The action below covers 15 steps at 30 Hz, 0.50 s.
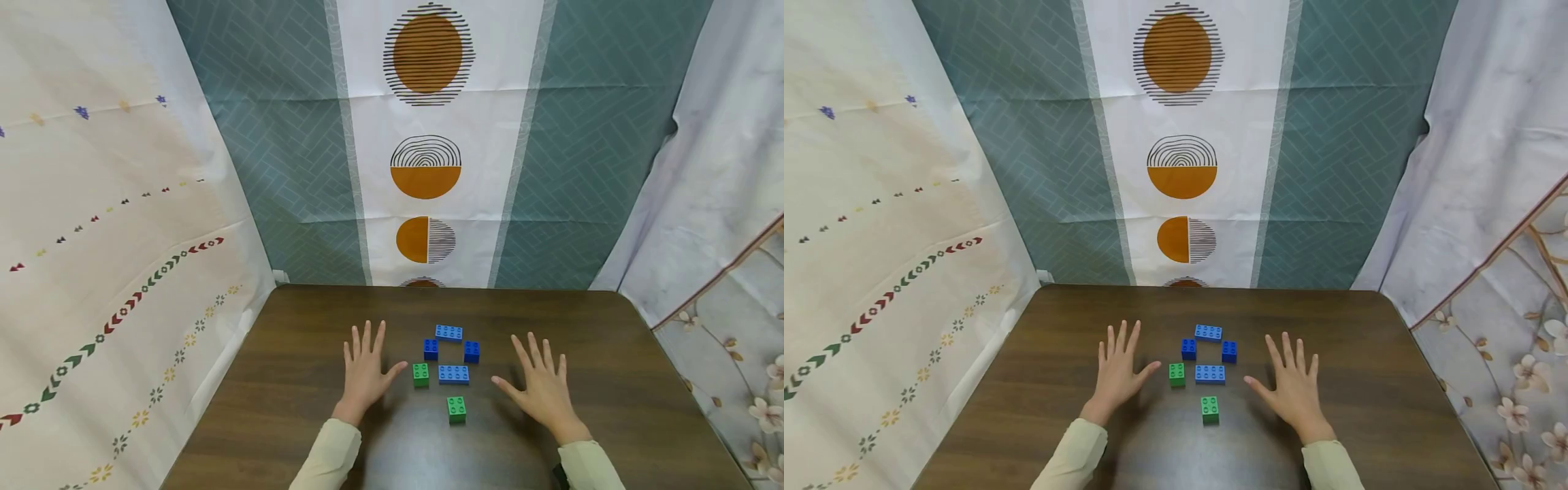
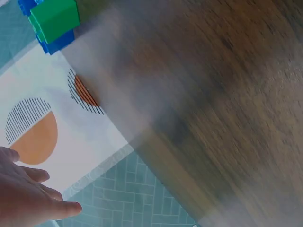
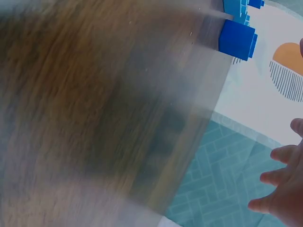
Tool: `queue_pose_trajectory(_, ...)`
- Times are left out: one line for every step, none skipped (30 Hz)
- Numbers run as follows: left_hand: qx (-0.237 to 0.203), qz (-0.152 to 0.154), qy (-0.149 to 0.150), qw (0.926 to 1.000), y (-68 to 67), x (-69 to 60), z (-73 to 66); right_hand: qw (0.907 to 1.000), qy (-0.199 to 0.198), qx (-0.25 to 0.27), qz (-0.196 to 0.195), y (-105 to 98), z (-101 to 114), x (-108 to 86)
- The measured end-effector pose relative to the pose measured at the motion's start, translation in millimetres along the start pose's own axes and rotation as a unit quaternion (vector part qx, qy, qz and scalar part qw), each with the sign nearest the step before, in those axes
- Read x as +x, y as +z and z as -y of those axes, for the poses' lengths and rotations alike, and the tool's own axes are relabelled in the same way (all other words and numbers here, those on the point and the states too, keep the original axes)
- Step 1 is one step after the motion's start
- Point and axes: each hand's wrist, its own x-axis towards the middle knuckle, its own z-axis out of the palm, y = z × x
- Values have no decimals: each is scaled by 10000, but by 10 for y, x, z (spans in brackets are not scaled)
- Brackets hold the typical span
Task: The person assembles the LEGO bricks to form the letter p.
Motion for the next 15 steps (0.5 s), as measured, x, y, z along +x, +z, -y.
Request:
queue_pose_trajectory(-39,-4,4,10000,-2,-2,-9,10000,-22,36,-20,-1,13,0)
queue_pose_trajectory(-70,-5,6,10000,-2,-4,-19,10000,-48,67,-43,-4,26,3)
queue_pose_trajectory(-83,-4,8,10000,-3,-6,-28,9999,-72,94,-60,-6,41,6)
queue_pose_trajectory(-121,-14,18,9999,-5,-7,-37,9999,-93,116,-72,-7,56,11)
queue_pose_trajectory(-160,-27,31,9999,-5,-7,-45,9998,-114,136,-89,-7,71,18)
queue_pose_trajectory(-207,-48,49,9998,-5,-7,-54,9997,-146,147,-123,-6,85,25)
queue_pose_trajectory(-242,-64,70,9997,-4,-5,-62,9996,-175,155,-155,-3,98,32)
queue_pose_trajectory(-257,-80,90,9996,0,-4,-69,9995,-200,161,-178,0,111,39)
queue_pose_trajectory(-281,-87,104,9995,1,-2,-76,9994,-225,169,-205,6,123,43)
queue_pose_trajectory(-295,-91,125,9994,5,-3,-83,9993,-245,160,-230,15,132,48)
queue_pose_trajectory(-314,-82,136,9994,9,-4,-89,9992,-257,174,-238,23,141,51)
queue_pose_trajectory(-331,-75,147,9993,13,-7,-96,9992,-263,189,-235,31,151,52)
queue_pose_trajectory(-350,-73,157,9992,18,-11,-101,9991,-265,218,-233,40,162,53)
queue_pose_trajectory(-401,-79,174,9990,24,-16,-107,9990,-268,267,-235,46,178,54)
queue_pose_trajectory(-467,-81,187,9987,24,-21,-118,9989,-278,303,-238,54,191,57)
